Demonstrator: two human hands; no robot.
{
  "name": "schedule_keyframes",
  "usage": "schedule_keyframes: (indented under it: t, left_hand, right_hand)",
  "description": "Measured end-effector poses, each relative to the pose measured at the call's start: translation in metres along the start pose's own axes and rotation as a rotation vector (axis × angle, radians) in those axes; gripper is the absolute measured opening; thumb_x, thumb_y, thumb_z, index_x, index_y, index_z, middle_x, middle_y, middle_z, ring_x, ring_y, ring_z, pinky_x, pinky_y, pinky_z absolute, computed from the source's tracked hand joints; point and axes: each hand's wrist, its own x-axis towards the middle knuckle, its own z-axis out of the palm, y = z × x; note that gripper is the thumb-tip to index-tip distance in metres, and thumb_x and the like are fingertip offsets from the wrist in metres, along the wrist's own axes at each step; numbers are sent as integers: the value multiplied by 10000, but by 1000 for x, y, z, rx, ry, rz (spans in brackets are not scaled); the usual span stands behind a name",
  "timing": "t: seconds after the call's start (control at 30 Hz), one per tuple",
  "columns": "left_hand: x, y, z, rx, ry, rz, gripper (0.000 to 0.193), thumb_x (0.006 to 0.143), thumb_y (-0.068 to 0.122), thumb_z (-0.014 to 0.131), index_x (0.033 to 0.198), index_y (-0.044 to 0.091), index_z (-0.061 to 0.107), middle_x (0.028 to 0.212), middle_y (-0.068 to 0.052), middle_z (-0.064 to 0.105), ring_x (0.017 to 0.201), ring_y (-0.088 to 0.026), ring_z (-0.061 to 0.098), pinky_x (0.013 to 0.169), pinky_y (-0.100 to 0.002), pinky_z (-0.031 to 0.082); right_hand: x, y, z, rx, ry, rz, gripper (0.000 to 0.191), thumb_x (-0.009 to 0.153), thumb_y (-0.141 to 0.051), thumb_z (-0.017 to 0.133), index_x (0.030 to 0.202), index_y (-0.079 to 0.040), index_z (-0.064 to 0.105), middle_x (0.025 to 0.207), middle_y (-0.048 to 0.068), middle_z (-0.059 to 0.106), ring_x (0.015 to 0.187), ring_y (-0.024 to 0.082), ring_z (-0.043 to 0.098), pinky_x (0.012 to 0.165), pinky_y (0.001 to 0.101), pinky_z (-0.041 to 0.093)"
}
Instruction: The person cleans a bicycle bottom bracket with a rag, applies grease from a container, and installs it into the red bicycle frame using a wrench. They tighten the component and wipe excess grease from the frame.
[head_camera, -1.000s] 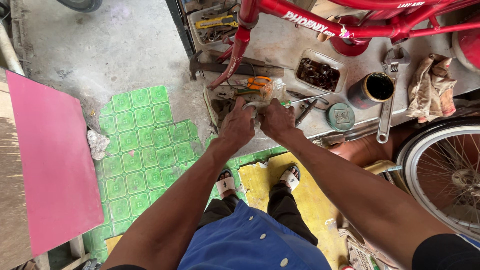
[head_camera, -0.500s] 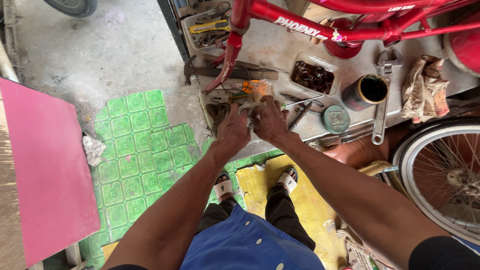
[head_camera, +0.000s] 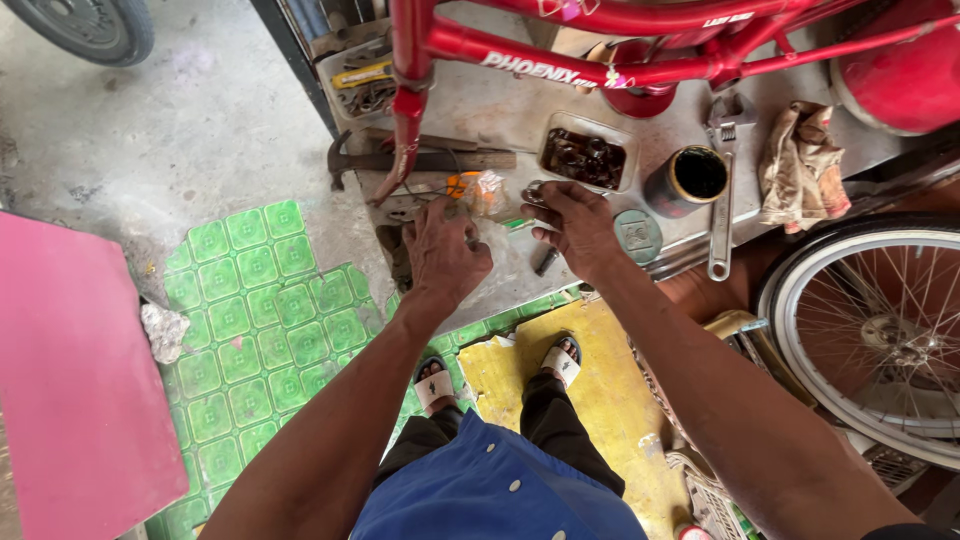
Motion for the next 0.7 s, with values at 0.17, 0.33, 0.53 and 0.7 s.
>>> schedule_keyframes:
  t: [0.17, 0.33, 0.53, 0.7]
  left_hand:
    - [1, 18, 1, 3, 33, 30, 194, 699, 120, 703, 875, 101, 624, 1103, -98, 577, 1162, -334, 512, 1090, -590, 292]
    - [5, 34, 10, 57, 80, 94, 161, 764, 98, 685, 899, 98, 598, 1050, -98, 579, 1108, -324, 551, 1136, -641, 267]
    - [5, 48, 21, 94, 165, 116, 170, 836, 113, 670, 992, 84, 608, 1105, -126, 596, 1114, -351, 543, 1058, -654, 302]
    - [3, 60, 34, -47, 116, 253, 204, 924, 170, 670, 1074, 48, 606, 1066, -153, 598, 1064, -353, 533, 945, -565, 387]
  right_hand:
    - [-2, -13, -36, 222, 35, 103, 87, 960, -138, 678, 1008, -70, 650, 1050, 124, 751, 947, 223, 739, 729, 372, 608]
    - [2, -8, -76, 315, 65, 181, 93, 942, -94, 683, 1007, -34, 654, 1023, 123, 742, 965, 234, 738, 778, 384, 627]
    - [4, -7, -114, 100, 214, 193, 101, 931, -80, 684, 1009, -33, 640, 1005, 106, 723, 973, 239, 732, 777, 380, 612]
    - [-5, -3, -113, -12, 172, 233, 146, 899, -82, 704, 1032, -69, 645, 1001, 72, 706, 938, 216, 708, 731, 362, 587]
